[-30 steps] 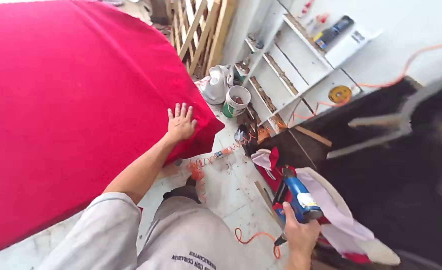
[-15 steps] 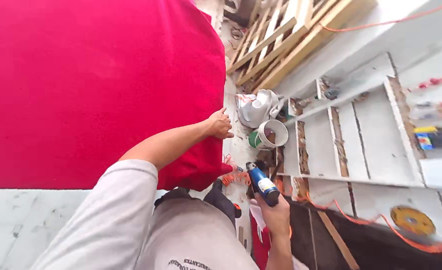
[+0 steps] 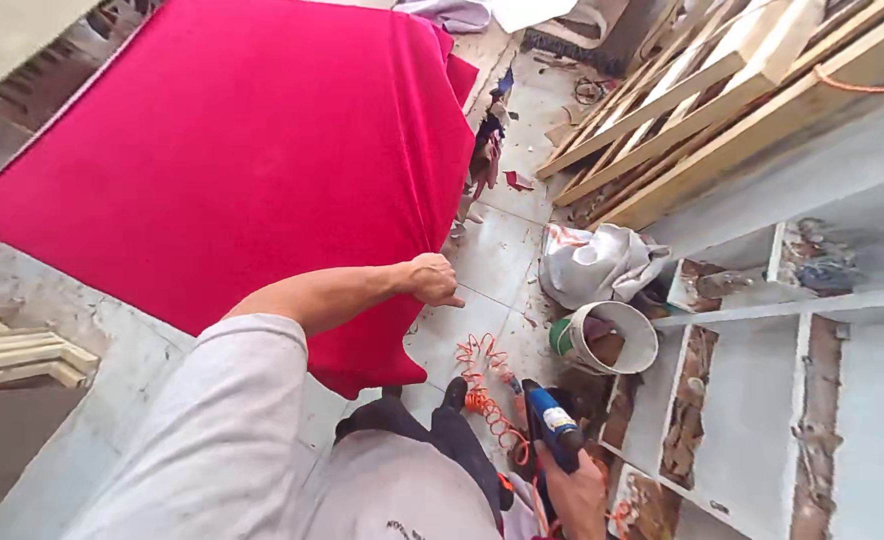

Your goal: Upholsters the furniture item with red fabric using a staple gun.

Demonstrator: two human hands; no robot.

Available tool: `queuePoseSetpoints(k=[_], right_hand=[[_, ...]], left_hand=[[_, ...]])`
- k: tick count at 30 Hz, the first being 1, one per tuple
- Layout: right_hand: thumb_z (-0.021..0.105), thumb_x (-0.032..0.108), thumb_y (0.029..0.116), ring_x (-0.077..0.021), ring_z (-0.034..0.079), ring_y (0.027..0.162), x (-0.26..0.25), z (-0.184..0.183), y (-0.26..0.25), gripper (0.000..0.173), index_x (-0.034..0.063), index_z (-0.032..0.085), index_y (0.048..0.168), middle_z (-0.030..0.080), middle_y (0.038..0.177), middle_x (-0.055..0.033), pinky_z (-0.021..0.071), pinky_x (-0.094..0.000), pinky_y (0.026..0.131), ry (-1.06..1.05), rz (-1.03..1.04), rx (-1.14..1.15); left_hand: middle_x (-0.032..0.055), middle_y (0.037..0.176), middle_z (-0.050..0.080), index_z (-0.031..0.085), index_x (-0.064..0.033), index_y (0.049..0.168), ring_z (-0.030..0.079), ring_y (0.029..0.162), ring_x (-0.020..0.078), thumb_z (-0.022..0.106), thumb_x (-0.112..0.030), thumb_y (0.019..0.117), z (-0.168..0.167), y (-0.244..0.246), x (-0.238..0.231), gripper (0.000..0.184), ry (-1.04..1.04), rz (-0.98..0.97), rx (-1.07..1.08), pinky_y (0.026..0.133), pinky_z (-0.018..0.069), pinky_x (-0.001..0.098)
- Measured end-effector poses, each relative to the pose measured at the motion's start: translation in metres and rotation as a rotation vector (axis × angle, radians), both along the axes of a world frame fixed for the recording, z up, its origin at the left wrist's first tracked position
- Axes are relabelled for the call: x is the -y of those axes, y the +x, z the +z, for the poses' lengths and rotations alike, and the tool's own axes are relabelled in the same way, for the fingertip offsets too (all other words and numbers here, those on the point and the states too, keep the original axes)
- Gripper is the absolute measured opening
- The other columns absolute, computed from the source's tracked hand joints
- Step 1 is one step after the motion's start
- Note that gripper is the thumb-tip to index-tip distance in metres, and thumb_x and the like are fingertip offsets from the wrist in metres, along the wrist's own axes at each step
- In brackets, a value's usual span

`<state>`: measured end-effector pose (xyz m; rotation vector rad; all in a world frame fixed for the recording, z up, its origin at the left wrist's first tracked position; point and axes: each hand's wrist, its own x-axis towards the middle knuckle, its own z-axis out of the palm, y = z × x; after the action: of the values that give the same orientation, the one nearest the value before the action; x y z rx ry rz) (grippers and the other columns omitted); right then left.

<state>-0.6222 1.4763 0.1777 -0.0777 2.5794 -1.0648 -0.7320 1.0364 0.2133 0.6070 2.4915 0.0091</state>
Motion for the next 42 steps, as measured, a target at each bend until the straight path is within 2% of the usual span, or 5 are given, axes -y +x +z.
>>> queuePoseSetpoints(k=[7, 16, 19, 26, 42], right_hand=[[0.078, 0.034, 0.0827, -0.028, 0.071, 0.087, 0.01, 0.015, -0.05, 0.04, 0.0047, 0.073, 0.11, 0.074, 0.092, -0.0125, 0.0547, -0.06, 0.081, 0.067, 0.129, 0.001], [0.073, 0.025, 0.0869, -0.0136, 0.069, 0.065, 0.07, 0.041, -0.087, 0.033, 0.0004, 0.066, 0.108, 0.07, 0.077, -0.0045, 0.0611, -0.0367, 0.064, -0.07, 0.373, 0.011], [0.071, 0.024, 0.088, -0.0137, 0.068, 0.063, 0.093, 0.051, -0.085, 0.03, -0.0002, 0.066, 0.105, 0.07, 0.074, -0.0044, 0.0604, -0.0357, 0.062, -0.031, 0.461, -0.007], [0.069, 0.019, 0.0891, -0.0142, 0.068, 0.059, 0.129, 0.062, -0.058, 0.024, 0.0004, 0.066, 0.104, 0.07, 0.071, -0.0035, 0.0606, -0.0331, 0.059, -0.017, 0.633, 0.064], [0.07, 0.021, 0.0891, -0.0137, 0.068, 0.06, 0.142, 0.081, -0.021, 0.023, 0.0025, 0.067, 0.102, 0.07, 0.071, -0.0027, 0.0603, -0.0326, 0.059, -0.056, 0.709, -0.001]], left_hand=[[0.0281, 0.098, 0.069, 0.068, 0.005, 0.095, 0.066, 0.101, 0.0485, 0.039, -0.045, 0.1076, -0.031, 0.008, -0.035, 0.06, 0.08, 0.461, -0.065, 0.083, 0.0503, 0.0685], [0.0244, 0.127, 0.065, 0.056, 0.0049, 0.137, 0.065, 0.112, 0.0332, 0.06, -0.027, 0.1028, -0.162, 0.285, -0.147, 0.047, 1.433, 2.076, -0.031, 0.096, 0.0528, 0.0509], [0.0148, 0.144, 0.057, 0.041, -0.0082, 0.151, 0.058, 0.125, 0.0282, 0.028, -0.039, 0.1105, -0.189, 0.347, -0.118, 0.053, 1.972, 2.559, -0.449, 0.097, 0.0498, 0.0509], [0.0146, 0.131, 0.064, 0.042, -0.0042, 0.147, 0.062, 0.122, 0.0245, 0.027, -0.037, 0.1103, -0.141, 0.333, -0.077, 0.052, 2.612, 1.872, -1.02, 0.106, 0.0506, 0.0466], [0.0143, 0.117, 0.069, 0.051, 0.0026, 0.137, 0.069, 0.104, 0.0213, 0.059, -0.018, 0.1008, -0.148, 0.372, -0.047, 0.042, 2.171, 1.933, -0.755, 0.094, 0.0572, 0.0408]])
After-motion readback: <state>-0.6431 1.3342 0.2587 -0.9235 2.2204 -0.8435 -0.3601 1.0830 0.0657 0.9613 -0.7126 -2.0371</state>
